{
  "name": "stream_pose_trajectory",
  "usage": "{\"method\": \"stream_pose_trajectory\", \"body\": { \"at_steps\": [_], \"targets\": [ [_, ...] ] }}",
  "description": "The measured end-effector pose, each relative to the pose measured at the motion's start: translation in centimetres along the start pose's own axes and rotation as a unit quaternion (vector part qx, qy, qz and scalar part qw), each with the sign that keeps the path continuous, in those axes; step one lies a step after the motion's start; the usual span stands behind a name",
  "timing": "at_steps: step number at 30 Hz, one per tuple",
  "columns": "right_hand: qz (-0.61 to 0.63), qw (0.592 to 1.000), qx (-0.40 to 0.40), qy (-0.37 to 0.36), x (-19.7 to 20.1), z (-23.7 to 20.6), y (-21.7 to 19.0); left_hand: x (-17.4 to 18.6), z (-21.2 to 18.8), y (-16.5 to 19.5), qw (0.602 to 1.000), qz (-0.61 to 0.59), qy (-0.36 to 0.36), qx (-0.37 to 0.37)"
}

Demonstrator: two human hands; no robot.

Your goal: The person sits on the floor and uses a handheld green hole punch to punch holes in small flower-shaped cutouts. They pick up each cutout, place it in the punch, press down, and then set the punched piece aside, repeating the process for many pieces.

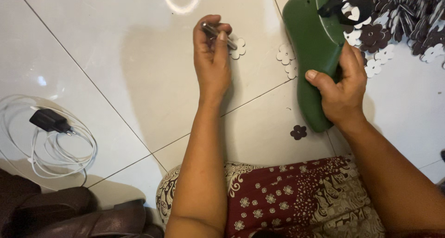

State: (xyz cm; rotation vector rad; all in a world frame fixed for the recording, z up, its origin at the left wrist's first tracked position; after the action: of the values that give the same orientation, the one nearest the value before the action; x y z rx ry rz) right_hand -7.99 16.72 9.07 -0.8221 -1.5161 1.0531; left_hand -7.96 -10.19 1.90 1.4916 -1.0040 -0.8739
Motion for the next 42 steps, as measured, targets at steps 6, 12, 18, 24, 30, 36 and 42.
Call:
{"method": "stream_pose_trajectory", "body": {
  "at_steps": [6,12,18,24,30,36,42],
  "targets": [
    [-0.047,0.998,0.031,-0.013,-0.7,-0.2,-1.8,-0.9,-0.7,2.1,0.994,0.099,-0.036,-0.025],
    [0.018,0.992,0.124,-0.024,-1.0,-1.2,-8.0,-1.5,-1.0,3.0,0.99,0.121,-0.064,0.019],
    [0.078,0.988,0.119,-0.06,-2.5,-1.9,-10.5,-1.3,-1.2,4.2,0.989,0.122,-0.083,-0.018],
    [-0.047,0.994,0.049,-0.087,-3.4,-2.2,-9.1,-1.2,-1.0,4.6,0.981,0.178,-0.078,-0.026],
    [0.285,0.948,0.134,-0.053,-3.2,-1.8,-10.8,-0.9,-1.3,4.7,0.983,0.167,-0.082,0.01],
    [-0.071,0.988,0.11,-0.078,-4.5,-1.9,-8.6,-0.6,-0.9,3.6,0.988,0.138,-0.073,0.017],
    [0.169,0.985,-0.031,-0.007,-2.4,-1.5,-4.7,4.3,0.7,3.4,0.997,-0.006,0.073,0.016]
  ]
}}
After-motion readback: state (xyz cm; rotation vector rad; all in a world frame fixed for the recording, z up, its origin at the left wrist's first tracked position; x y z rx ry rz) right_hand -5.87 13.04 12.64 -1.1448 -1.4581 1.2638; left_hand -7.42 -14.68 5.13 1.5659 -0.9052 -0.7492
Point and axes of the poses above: each hand's wrist, its own z-axis towards the middle knuckle, its own x-axis out of the back of the hand, y = z × x, the point moved 8 cm from there along z, towards the middle knuckle, and after that the axes turned 14 degrees about z, right-handed, at the moved point
